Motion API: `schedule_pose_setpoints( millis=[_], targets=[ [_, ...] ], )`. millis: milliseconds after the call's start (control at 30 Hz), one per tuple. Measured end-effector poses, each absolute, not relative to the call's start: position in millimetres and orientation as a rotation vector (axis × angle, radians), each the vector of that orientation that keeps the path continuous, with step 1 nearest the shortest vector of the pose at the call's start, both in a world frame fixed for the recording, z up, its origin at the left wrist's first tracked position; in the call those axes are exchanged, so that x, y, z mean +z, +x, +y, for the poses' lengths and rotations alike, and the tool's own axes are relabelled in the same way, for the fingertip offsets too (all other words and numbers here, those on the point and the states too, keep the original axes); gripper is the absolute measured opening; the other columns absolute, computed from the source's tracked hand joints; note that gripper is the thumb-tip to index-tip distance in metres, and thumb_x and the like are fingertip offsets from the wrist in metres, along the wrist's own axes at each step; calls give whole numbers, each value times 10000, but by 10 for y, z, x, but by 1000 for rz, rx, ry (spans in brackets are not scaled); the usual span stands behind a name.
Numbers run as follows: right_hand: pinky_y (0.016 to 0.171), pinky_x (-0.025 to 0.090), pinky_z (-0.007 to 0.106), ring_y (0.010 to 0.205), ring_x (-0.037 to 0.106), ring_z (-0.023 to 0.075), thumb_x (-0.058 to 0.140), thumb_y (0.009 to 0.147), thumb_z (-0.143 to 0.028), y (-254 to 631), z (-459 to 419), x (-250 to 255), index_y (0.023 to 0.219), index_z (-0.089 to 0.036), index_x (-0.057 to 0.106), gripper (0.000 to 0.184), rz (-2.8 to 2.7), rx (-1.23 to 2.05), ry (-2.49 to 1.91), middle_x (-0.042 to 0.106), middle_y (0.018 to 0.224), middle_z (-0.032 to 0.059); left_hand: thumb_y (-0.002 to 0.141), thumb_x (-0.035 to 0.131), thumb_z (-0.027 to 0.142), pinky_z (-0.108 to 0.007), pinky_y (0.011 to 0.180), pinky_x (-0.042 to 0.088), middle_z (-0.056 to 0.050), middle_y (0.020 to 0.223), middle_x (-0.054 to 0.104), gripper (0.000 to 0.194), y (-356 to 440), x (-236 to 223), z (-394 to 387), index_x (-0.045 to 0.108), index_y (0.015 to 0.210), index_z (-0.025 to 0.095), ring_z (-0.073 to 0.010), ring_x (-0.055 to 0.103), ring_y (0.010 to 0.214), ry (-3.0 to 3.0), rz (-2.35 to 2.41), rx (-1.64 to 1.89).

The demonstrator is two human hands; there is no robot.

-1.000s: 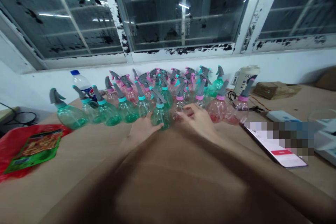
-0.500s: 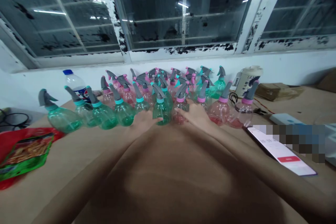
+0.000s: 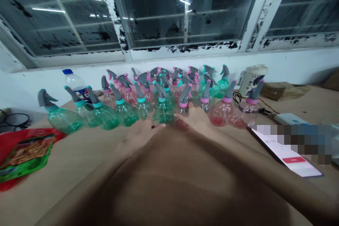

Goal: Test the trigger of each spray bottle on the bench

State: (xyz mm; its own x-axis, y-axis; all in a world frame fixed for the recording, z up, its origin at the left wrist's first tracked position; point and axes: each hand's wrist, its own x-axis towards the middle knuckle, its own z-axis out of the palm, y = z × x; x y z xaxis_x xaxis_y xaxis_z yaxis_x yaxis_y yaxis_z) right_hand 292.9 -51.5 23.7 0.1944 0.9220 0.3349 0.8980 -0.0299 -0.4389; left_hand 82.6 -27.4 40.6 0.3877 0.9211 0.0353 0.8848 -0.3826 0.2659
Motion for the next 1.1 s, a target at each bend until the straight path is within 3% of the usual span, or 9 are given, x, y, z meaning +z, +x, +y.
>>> schedule_pose_setpoints(
  millis=[133, 233, 300, 533, 700, 867, 1100],
  targets=[
    [677, 508, 464, 831, 655, 348, 605, 735, -588, 3014, -877, 286, 1137, -130, 576, 610, -1840, 222, -1773, 694, 912, 173, 779, 539, 585, -372, 711, 510, -60, 924, 700, 695, 729, 252, -533, 392, 1369, 249, -275, 666, 841, 2402, 1339, 278],
    [834, 499, 438, 983, 629, 288, 664, 745, -459, 3115, -1187, 361, 1224, -210, 537, 555, -2005, 571, -1377, 668, 1097, 107, 667, 685, 567, -485, 933, 445, -112, 1296, 552, 905, 771, 135, -729, 284, 1424, 275, -330, 530, 1176, 2429, 1074, 354],
    [899, 483, 401, 1033, 612, 244, 686, 746, -375, 3184, -1368, 412, 1223, -246, 548, 513, -2054, 798, -1145, 656, 1138, 57, 614, 747, 538, -536, 1018, 363, -117, 1435, 405, 1007, 854, 74, -853, 232, 1442, 288, -349, 391, 1304, 2419, 917, 404],
    [934, 467, 380, 1062, 597, 210, 746, 690, -300, 3442, -1674, 531, 1301, -258, 499, 660, -2118, 1262, -966, 651, 1141, 20, 572, 825, 402, -527, 1016, 395, -84, 1377, 487, 967, 1232, -54, -1191, 327, 1393, 294, -336, 456, 1260, 2201, 647, 429],
    [921, 469, 398, 1071, 591, 245, 779, 644, -355, 3634, -1766, 601, 1342, -287, 456, 772, -2165, 1016, -1141, 633, 1184, 42, 602, 803, 400, -482, 965, 458, -49, 1330, 536, 866, 1392, -66, -1265, 392, 1355, 284, -332, 512, 1202, 2155, 609, 485],
    [888, 484, 437, 1094, 566, 296, 804, 580, -455, 3605, -1790, 497, 1319, -266, 465, 835, -1959, 720, -1334, 571, 1263, 86, 571, 809, 474, -534, 951, 451, -91, 1295, 545, 870, 1522, -106, -1245, 418, 1321, 276, -343, 523, 1181, 2209, 668, 518],
    [725, 531, 357, 854, 636, 212, 616, 782, -404, 3344, -1659, 310, 1097, -267, 594, 345, -1596, 712, -1209, 663, 998, 40, 545, 810, 494, -545, 970, 413, -129, 1302, 521, 929, 1653, -143, -1173, 403, 1335, 224, -373, 479, 1205, 2253, 654, 498]
  ],
)
